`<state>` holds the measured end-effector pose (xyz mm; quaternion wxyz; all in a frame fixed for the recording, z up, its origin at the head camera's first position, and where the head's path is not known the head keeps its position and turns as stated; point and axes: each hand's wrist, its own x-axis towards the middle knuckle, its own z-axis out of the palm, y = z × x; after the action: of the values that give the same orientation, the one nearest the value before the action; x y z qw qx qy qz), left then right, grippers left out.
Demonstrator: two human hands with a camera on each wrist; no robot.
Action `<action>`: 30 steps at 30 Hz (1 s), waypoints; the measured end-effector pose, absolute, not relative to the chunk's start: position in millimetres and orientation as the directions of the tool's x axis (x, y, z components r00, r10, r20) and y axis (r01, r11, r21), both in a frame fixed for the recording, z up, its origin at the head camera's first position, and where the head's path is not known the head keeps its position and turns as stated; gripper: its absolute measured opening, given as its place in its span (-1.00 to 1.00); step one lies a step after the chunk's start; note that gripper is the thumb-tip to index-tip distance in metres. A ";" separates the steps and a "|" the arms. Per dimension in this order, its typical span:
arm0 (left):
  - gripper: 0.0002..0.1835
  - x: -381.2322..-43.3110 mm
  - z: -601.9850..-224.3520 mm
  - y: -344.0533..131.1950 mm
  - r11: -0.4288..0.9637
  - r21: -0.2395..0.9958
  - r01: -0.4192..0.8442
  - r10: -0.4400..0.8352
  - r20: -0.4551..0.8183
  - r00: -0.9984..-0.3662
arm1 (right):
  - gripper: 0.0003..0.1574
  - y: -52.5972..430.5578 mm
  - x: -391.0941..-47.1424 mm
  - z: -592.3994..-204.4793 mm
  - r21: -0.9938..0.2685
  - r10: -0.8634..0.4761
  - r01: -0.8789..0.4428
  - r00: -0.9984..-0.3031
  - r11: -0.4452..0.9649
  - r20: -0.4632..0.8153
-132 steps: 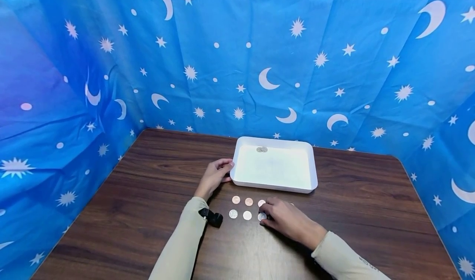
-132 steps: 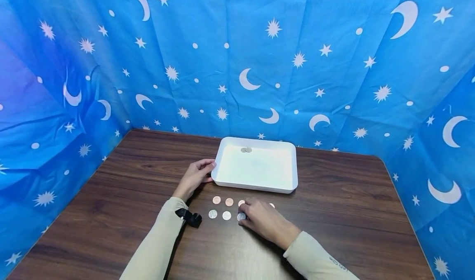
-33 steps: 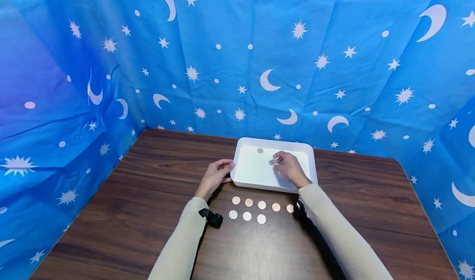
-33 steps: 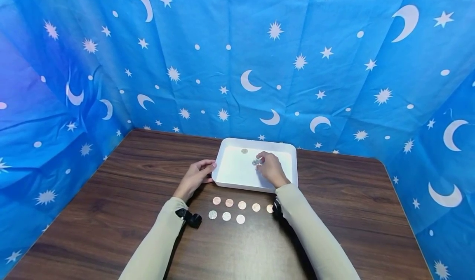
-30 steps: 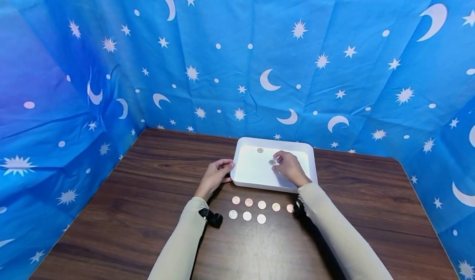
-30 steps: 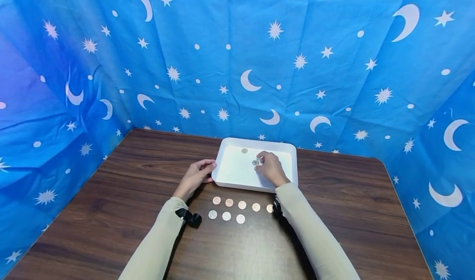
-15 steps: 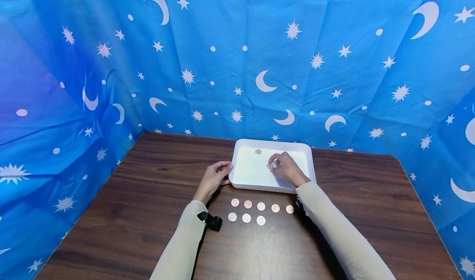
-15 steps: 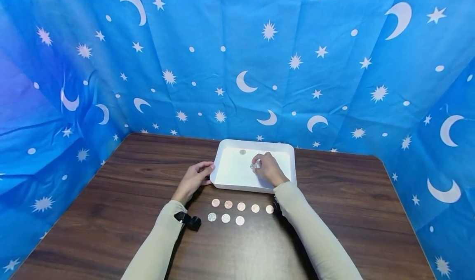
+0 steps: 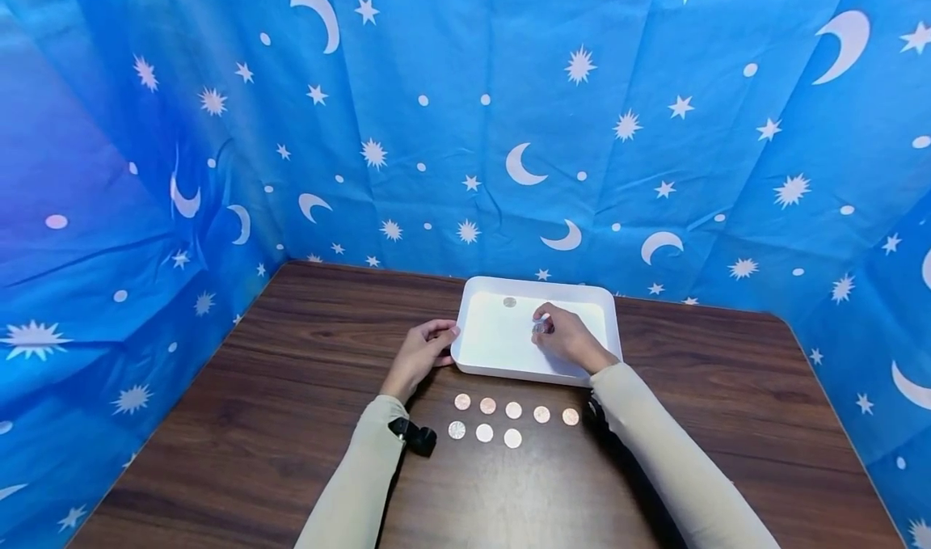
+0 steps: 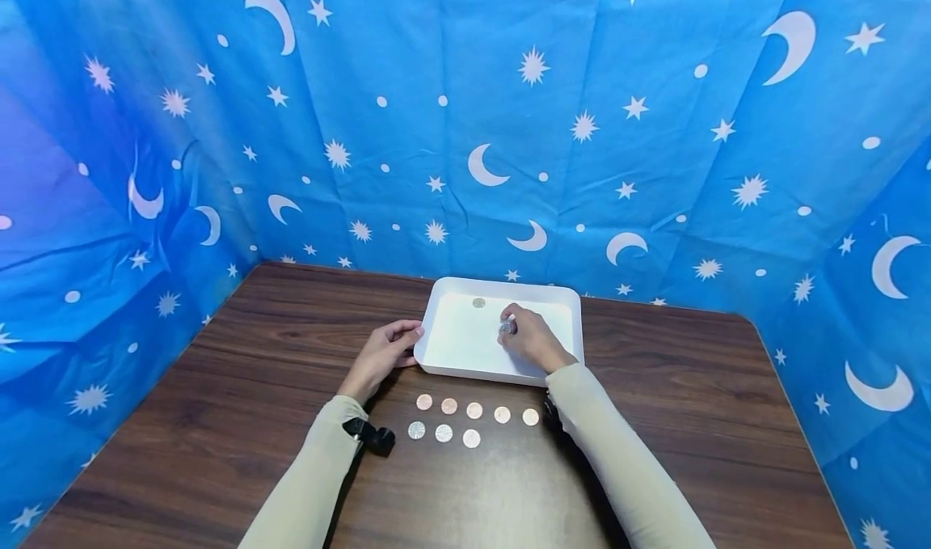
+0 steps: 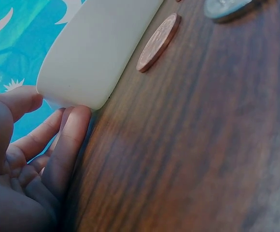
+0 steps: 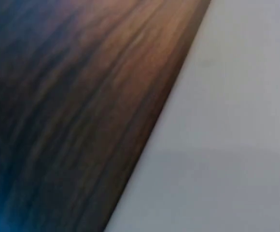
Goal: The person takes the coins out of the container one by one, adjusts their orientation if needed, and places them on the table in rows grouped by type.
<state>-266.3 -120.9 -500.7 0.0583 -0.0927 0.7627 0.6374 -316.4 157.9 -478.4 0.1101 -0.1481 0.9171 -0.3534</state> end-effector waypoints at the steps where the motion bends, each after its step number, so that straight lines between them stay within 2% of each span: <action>1: -0.60 -266.3 -500.8 -120.8 0.170 0.962 -0.215 -0.067 -0.206 -0.976 | -0.64 158.6 -315.8 -477.4 -0.676 -0.358 -0.201 -0.929 0.709 -0.099; 9: -0.61 -266.4 -501.6 -120.5 0.160 0.965 -0.209 -0.071 -0.200 -0.977 | -0.67 158.6 -311.0 -469.8 -0.611 -0.385 -0.256 -0.919 0.749 -0.086; 18: -0.62 -265.7 -500.5 -119.9 0.163 0.962 -0.217 -0.073 -0.208 -0.975 | -0.81 161.9 -304.8 -472.3 -0.551 -0.357 -0.317 -0.934 0.772 0.037; 30: -0.60 -267.1 -501.6 -121.2 0.140 0.963 -0.230 -0.070 -0.222 -0.972 | -0.84 184.6 -281.5 -467.0 -0.658 -0.468 -0.382 -0.882 0.649 0.051</action>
<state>-267.1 -121.2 -501.6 0.0617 -0.1000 0.7524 0.6481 -281.5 184.6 -467.0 0.0618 -0.2346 0.9060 -0.3470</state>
